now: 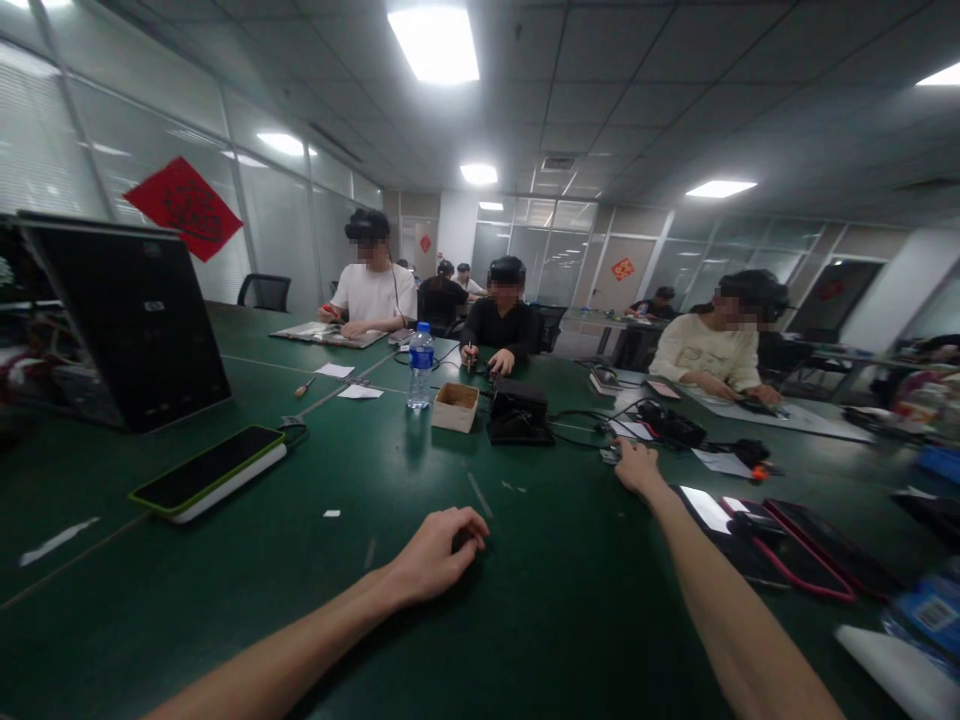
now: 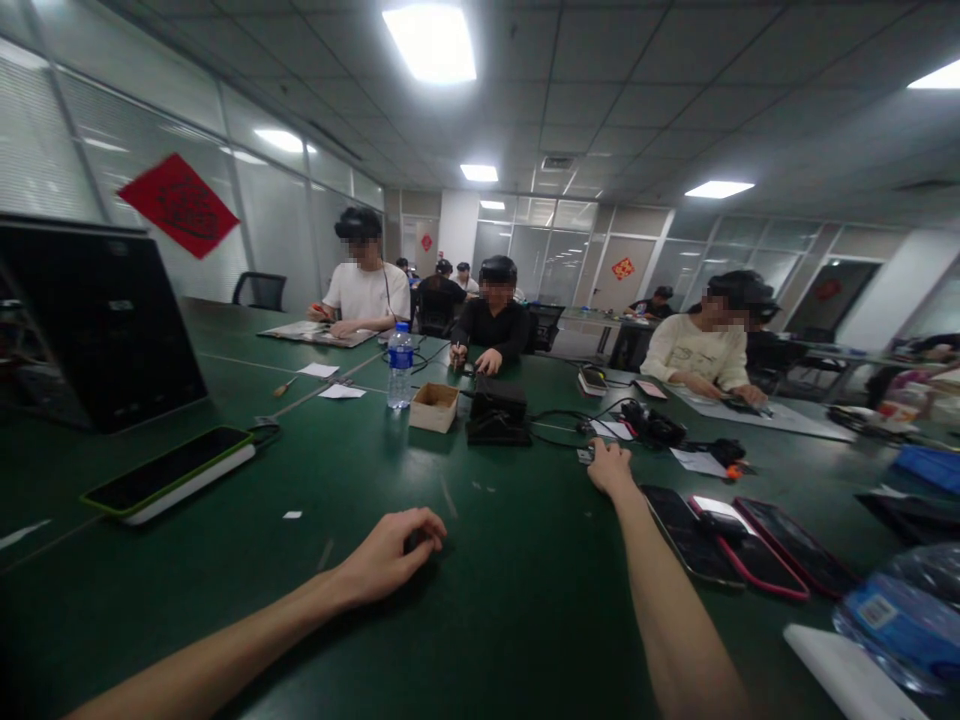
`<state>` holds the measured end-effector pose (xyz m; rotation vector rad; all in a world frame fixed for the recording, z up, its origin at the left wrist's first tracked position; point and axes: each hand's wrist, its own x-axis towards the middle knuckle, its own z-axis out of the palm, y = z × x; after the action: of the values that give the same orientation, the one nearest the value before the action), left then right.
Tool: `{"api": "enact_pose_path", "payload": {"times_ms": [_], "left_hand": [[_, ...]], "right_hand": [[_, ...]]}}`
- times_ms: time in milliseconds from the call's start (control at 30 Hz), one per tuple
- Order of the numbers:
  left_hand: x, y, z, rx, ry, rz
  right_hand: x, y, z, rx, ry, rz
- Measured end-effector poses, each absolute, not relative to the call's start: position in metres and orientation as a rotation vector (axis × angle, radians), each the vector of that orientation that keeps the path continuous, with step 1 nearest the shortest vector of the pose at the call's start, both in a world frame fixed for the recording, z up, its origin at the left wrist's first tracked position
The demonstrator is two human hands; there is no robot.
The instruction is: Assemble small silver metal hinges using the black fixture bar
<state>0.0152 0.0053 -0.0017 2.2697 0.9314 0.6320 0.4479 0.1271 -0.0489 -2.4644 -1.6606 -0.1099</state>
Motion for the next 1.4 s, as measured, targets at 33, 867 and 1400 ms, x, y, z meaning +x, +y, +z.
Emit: {"api": "enact_pose_path", "payload": {"times_ms": [33, 867, 1400], "left_hand": [[0.015, 0.005, -0.001, 2.267, 0.931, 0.625], [0.016, 0.004, -0.001, 2.278, 0.952, 0.622], [0.016, 0.002, 0.001, 2.257, 0.983, 0.620]], "right_hand": [[0.447, 0.127, -0.048, -2.461, -1.666, -0.114], [0.432, 0.121, -0.040, -2.602, -1.259, 0.093], [0.438, 0.122, -0.047, -2.519, -1.285, 0.120]]}}
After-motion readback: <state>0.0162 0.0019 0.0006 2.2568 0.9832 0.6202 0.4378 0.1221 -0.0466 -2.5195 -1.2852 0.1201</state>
